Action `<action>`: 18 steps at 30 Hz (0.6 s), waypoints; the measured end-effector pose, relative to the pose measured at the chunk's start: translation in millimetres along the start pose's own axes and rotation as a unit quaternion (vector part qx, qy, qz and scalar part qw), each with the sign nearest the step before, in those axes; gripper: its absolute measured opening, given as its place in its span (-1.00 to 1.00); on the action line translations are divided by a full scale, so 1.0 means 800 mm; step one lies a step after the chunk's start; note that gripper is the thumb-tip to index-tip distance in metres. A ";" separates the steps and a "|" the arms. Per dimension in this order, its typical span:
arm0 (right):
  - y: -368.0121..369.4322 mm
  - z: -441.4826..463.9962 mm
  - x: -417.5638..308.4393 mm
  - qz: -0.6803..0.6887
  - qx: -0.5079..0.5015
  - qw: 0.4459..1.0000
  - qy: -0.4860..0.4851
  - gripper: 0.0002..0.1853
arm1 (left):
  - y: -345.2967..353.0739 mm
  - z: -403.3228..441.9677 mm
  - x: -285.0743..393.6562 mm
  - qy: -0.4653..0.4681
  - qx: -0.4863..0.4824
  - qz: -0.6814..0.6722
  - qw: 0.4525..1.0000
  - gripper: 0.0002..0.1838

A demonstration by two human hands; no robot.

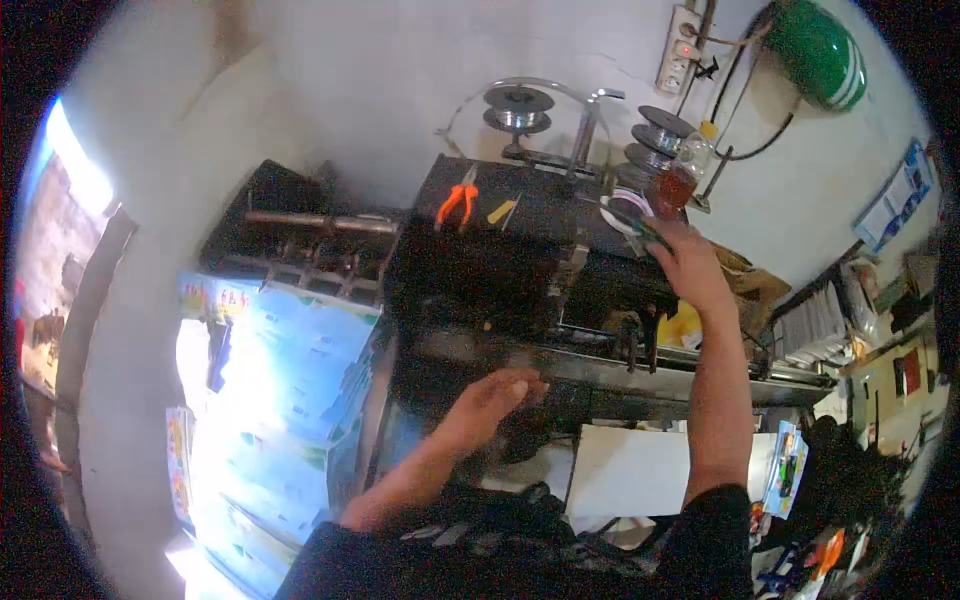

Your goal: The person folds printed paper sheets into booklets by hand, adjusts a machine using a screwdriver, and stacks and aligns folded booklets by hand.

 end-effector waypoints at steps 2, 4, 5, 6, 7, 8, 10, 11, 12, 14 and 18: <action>0.020 0.047 -0.016 -0.049 -0.009 0.997 -0.053 -0.58 | -0.002 -0.028 0.010 -0.010 0.026 0.047 0.999 -0.54; 0.055 0.082 -0.027 -0.044 -0.080 0.995 -0.047 -0.57 | -0.005 -0.057 0.016 -0.005 0.024 0.017 1.000 -0.56; 0.066 0.091 -0.028 -0.027 -0.059 0.995 -0.079 -0.59 | -0.011 -0.070 0.023 0.002 0.054 0.012 0.998 -0.56; 0.075 0.096 -0.024 -0.041 -0.035 0.997 -0.062 -0.59 | -0.014 -0.082 0.030 0.016 0.043 0.041 0.998 -0.55; 0.076 0.104 -0.033 -0.040 -0.081 0.995 -0.040 -0.58 | -0.017 -0.098 0.034 0.027 0.039 0.069 0.996 -0.55; 0.082 0.104 -0.031 -0.063 -0.049 0.995 -0.057 -0.56 | -0.025 -0.115 0.034 0.027 0.086 0.065 0.994 -0.55; 0.097 0.112 -0.016 0.009 -0.048 0.999 -0.019 -0.53 | -0.027 -0.146 0.038 0.056 0.079 0.120 0.988 -0.54; 0.100 0.115 -0.006 -0.049 -0.085 0.995 -0.014 -0.47 | -0.028 -0.162 0.033 0.052 0.098 0.154 0.982 -0.54; 0.102 0.112 -0.009 -0.042 -0.092 0.994 -0.032 -0.47 | -0.027 -0.177 0.028 0.050 0.118 0.153 0.980 -0.54; 0.092 0.102 0.005 -0.054 -0.013 0.998 -0.007 -0.42 | -0.020 -0.205 0.015 0.067 0.153 0.158 0.973 -0.53; 0.072 0.065 0.042 0.012 0.162 0.985 0.048 -0.42 | 0.009 -0.266 0.002 0.074 0.302 0.218 0.925 -0.58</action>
Point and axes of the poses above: each hand's wrist, its own z-axis towards the middle knuckle, its own y-axis out of the palm, x = y × z, the point moved 4 cm from there along z, towards the middle knuckle, and after that the axes turned 5 degrees about y, right-handed, at the moved point
